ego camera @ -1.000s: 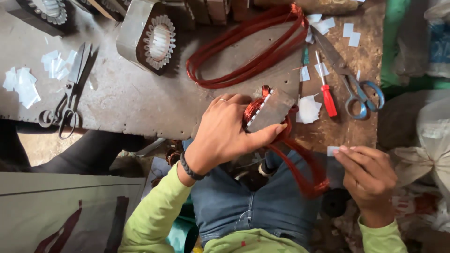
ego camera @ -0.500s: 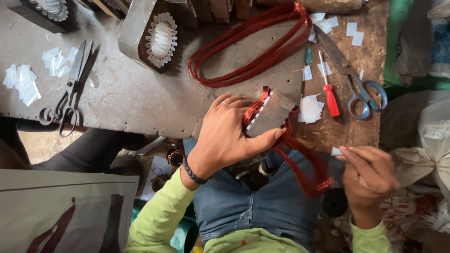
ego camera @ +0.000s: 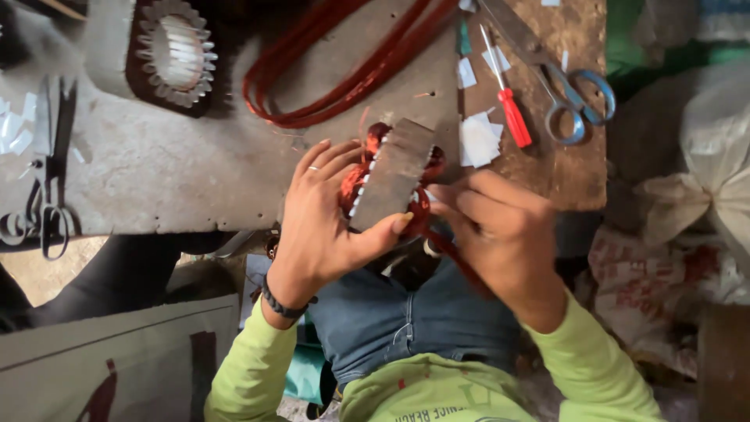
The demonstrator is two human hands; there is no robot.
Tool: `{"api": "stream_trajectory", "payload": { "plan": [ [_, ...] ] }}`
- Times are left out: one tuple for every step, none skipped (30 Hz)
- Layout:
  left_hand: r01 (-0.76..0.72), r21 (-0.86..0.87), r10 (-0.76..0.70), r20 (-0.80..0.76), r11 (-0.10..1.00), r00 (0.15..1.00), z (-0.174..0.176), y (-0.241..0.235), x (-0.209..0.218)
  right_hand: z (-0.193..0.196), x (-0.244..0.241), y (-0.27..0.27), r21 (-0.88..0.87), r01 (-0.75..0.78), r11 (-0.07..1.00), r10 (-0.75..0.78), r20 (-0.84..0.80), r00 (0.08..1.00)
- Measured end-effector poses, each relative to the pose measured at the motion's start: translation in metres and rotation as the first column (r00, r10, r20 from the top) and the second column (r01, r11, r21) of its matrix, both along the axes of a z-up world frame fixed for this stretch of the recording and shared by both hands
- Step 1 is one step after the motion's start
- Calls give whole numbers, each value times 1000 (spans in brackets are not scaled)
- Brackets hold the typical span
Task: Rewinding a motor stator with copper coils and applying insulation pieces.
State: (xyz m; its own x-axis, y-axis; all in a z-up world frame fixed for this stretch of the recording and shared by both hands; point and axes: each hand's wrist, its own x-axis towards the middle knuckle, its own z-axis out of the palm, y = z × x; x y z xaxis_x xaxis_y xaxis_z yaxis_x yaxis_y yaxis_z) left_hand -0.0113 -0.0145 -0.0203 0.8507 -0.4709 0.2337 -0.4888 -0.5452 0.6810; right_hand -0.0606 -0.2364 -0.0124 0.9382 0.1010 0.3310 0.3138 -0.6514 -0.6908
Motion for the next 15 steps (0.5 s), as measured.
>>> {"api": "stream_trajectory", "payload": {
  "plan": [
    [9, -8, -9, -7, 1000, 1000, -1, 0, 0, -4, 2, 6, -53, 24, 998, -21, 45, 999],
    [18, -7, -18, -13, 1000, 1000, -2, 0, 0, -4, 1, 7, -52, 33, 998, -31, 39, 999],
    [15, -19, -15, -9, 1000, 1000, -3, 0, 0, -4, 1, 9, -66, 48, 997, -45, 53, 998],
    [12, -32, -12, -4, 999, 1000, -4, 0, 0, -5, 1, 10, -79, 64, 995, -59, 67, 996],
    [15, -32, -15, -7, 999, 1000, -5, 0, 0, -6, 1, 10, -80, 67, 995, -62, 64, 996],
    [9, -29, -9, -5, 1000, 1000, -5, 0, 0, -8, 0, 10, -71, 73, 995, -69, 65, 996],
    [0, -24, -1, -3, 1000, 1000, -6, 0, 0, -9, 0, 10, -62, 77, 995, -73, 66, 995],
    [1, -24, -1, -5, 1000, 1000, -6, 0, 0, -10, 0, 11, -62, 78, 995, -74, 63, 995],
    [3, -25, -3, -4, 1000, 1000, -6, 0, 0, -11, 0, 11, -63, 77, 995, -73, 68, 995],
    [5, -26, -5, -3, 1000, 1000, -6, 0, 1, -12, 0, 11, -64, 76, 995, -72, 72, 995],
    [5, -26, -6, -5, 1000, 1000, -6, 0, 0, -13, 0, 11, -64, 77, 995, -72, 70, 995],
    [-3, -27, 2, -9, 1000, 1000, -6, 0, 0, -13, 1, 12, -74, 75, 994, -69, 81, 994],
    [-10, -28, 10, -13, 1000, 1000, -6, 0, 0, -14, 1, 12, -83, 74, 994, -66, 92, 994],
    [-9, -28, 9, -15, 1000, 1000, -6, 0, 0, -12, 1, 12, -83, 74, 994, -67, 90, 994],
    [-5, -30, 5, -12, 1000, 1000, -6, 0, 0, -11, 2, 12, -96, 62, 994, -51, 113, 992]
  ]
}}
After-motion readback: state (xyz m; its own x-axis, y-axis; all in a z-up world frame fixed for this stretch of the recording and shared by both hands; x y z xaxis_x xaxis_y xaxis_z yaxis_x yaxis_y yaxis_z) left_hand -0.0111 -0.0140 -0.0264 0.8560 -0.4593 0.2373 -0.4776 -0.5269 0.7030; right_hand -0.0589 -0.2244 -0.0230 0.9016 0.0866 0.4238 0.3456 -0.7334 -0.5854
